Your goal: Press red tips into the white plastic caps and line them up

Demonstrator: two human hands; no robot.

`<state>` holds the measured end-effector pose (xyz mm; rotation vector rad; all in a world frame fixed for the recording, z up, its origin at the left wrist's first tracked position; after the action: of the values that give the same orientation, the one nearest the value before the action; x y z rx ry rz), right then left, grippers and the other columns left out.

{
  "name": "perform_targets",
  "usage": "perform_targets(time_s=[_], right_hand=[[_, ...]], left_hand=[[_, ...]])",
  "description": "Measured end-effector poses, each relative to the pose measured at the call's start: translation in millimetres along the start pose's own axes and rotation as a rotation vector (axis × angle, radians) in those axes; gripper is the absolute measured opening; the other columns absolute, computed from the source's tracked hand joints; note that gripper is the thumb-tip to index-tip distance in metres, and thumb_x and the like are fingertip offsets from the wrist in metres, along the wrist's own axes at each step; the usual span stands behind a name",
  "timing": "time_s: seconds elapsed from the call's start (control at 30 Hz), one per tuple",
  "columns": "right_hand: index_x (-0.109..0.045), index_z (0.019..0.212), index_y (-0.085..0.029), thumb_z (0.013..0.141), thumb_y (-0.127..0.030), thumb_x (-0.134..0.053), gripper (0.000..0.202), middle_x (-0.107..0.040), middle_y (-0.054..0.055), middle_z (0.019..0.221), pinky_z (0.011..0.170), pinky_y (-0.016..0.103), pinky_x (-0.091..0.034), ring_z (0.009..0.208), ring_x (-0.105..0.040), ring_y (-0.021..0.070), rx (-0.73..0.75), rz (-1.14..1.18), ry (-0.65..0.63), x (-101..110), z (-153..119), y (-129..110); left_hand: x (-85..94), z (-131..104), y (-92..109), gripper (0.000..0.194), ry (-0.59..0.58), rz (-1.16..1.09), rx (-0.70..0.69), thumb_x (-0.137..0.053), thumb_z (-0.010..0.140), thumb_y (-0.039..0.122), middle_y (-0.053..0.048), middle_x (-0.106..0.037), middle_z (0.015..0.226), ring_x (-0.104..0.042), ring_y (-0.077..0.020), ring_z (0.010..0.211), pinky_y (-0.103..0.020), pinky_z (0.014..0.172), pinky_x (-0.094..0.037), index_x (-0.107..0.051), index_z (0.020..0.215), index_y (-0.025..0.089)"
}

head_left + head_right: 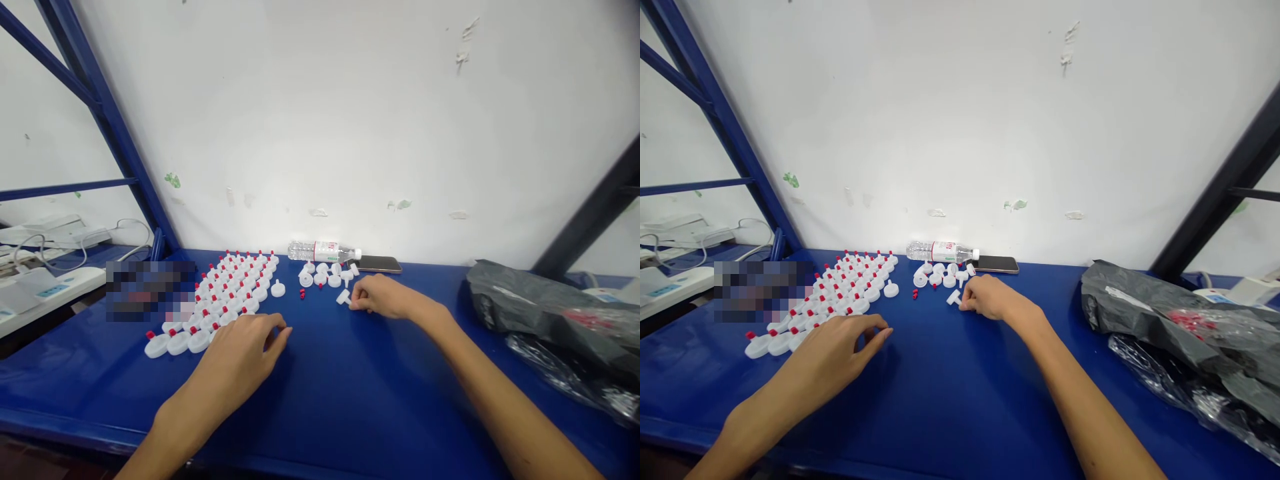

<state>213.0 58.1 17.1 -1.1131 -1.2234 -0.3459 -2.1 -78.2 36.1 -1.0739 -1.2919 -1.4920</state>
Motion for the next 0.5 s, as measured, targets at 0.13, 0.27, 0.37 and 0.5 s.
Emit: perform_targets(time_s=[0.13, 0.27, 0.37, 0.5], right_hand=[[-0.077, 0.082, -0.020, 0.085, -0.024, -0.070, 0.009, -0.076, 0.003, 0.079, 0.063, 0.025, -0.043, 0.072, -0.067, 0.0171, 0.148, -0.002, -0.105, -21.6, -8.4, -44.9], [-0.076, 0.097, -0.019, 0.089, -0.029, -0.067, 0.016, -0.077, 0.003, 0.089, 0.065, 0.024, -0.041, 0.078, -0.067, 0.0169, 0.294, -0.046, -0.241, -45.1, -21.4, -87.4], [-0.075, 0.101, -0.019, 0.093, -0.027, -0.063, 0.017, -0.077, 0.005, 0.097, 0.067, 0.025, -0.040, 0.084, -0.068, 0.0183, 0.337, -0.070, -0.263, -51.0, -27.0, -101.5], [-0.075, 0.098, -0.020, 0.093, -0.032, -0.064, 0.017, -0.077, 0.004, 0.091, 0.065, 0.026, -0.038, 0.082, -0.067, 0.0184, 0.333, -0.076, -0.225, -50.2, -23.1, -97.0]], left_hand=[[-4.5, -3.5, 7.2, 0.032, 0.084, -0.093, -0.071, -0.052, 0.096, 0.036, -0.004, -0.070, 0.105, -0.066, -0.0208, 0.082, -0.032, 0.073, -0.046, -0.064, 0.124, 0.030], [-14.5, -6.0, 14.5, 0.046, 0.064, -0.132, -0.163, -0.060, 0.091, 0.029, -0.003, -0.062, 0.123, -0.064, -0.0170, 0.078, -0.031, 0.070, -0.046, -0.056, 0.136, 0.035], [-17.2, -3.6, 14.2, 0.034, 0.010, -0.164, -0.174, -0.060, 0.090, 0.023, 0.000, -0.067, 0.103, -0.063, -0.0170, 0.078, -0.029, 0.070, -0.045, -0.066, 0.122, 0.032], [-16.5, 2.5, 8.6, 0.018, -0.010, -0.194, -0.137, -0.062, 0.089, 0.021, -0.002, -0.068, 0.099, -0.063, -0.0164, 0.077, -0.030, 0.072, -0.046, -0.073, 0.103, 0.024]])
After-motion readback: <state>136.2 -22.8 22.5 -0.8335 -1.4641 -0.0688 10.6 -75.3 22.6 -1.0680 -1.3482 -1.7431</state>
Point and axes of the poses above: each hand's wrist, its own z-axis towards the middle knuckle, its own x-axis out of the back of the hand, y = z × x, the point moved 6 cm from there along z, towards the middle knuckle
